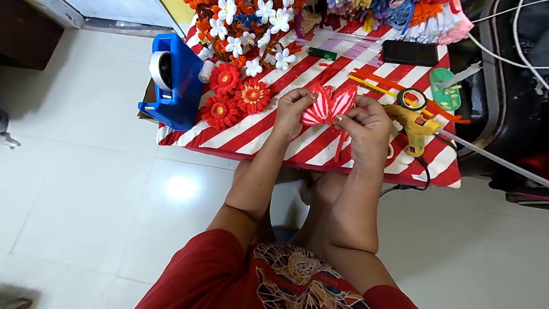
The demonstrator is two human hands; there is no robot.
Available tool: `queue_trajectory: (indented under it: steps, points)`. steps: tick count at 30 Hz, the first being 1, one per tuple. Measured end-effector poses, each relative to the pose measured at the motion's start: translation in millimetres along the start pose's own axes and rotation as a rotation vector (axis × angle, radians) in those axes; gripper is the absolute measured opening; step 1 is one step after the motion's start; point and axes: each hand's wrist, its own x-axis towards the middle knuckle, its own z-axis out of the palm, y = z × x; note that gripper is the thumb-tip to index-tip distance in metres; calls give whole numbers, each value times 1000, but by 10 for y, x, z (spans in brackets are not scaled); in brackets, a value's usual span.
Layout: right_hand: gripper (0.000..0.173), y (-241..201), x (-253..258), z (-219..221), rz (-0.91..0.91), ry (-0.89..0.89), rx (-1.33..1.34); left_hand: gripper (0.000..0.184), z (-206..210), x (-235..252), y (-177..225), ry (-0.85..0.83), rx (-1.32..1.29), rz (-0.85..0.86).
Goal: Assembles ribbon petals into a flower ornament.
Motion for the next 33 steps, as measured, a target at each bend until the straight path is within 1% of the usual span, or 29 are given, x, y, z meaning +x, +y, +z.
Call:
queue_trajectory:
  steps: [25,33]
  points:
    - [49,33,4,12,4,9,-39,14,-3,-4,-28,-12,4,46]
    - [47,47,6,11,-15,-2,-56,12,-6,2,-48,-12,51,80]
